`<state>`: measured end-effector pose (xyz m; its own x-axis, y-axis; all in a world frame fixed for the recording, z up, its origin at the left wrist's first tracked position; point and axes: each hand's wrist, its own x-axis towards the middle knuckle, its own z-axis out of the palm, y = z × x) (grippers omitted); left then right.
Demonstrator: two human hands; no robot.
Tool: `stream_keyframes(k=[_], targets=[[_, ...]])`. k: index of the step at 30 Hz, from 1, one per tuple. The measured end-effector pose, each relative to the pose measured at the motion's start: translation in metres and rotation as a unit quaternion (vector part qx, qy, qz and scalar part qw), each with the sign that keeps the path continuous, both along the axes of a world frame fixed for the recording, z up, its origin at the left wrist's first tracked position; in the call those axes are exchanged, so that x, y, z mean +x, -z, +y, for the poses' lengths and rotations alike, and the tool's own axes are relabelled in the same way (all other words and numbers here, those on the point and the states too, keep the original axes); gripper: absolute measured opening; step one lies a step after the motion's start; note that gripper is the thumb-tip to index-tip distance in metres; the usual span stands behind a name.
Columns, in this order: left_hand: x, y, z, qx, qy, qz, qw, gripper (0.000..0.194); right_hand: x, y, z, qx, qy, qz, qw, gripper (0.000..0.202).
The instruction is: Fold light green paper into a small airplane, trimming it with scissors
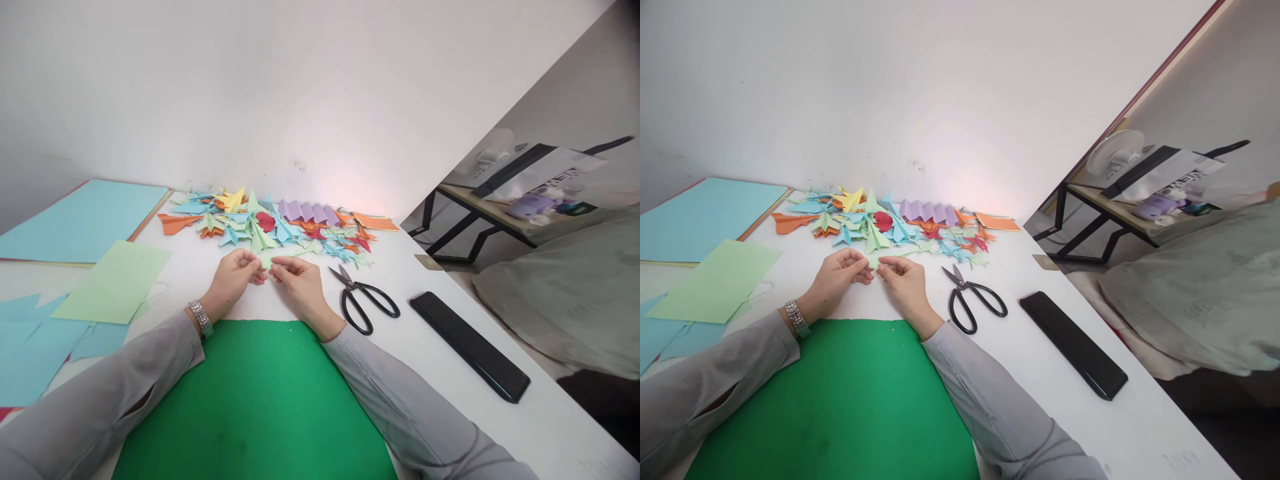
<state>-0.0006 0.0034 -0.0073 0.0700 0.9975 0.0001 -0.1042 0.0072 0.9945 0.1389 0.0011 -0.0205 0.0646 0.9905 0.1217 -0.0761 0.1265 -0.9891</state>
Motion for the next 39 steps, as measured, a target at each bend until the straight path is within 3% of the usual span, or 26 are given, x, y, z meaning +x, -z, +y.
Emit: stream_keyframes(k=[6, 26, 34, 39], targets=[[0.0006, -0.0019, -0.0018, 0.010, 0.022, 0.026, 0.999, 0.026, -0.0013, -0.0005, -0.0013, 0.005, -0.007, -0.008, 1.000, 0.018], [-0.0010, 0.0031, 0.0010, 0.036, 0.035, 0.006, 0.999, 0.019, -0.0013, 0.0006, -0.0009, 0.004, -0.017, -0.009, 1.000, 0.018], [-0.0006, 0.0008, 0.0012, -0.007, 0.029, -0.022, 0.999, 0.016, -0.0019, -0.0023, -0.0016, -0.002, -0.014, 0.011, 1.000, 0.017], [-0.0001, -0.0010, -0.0013, 0.010, 0.034, -0.006, 0.999, 0.026, -0.0010, 0.0002, -0.0008, 0.006, -0.017, 0.005, 1.000, 0.018]])
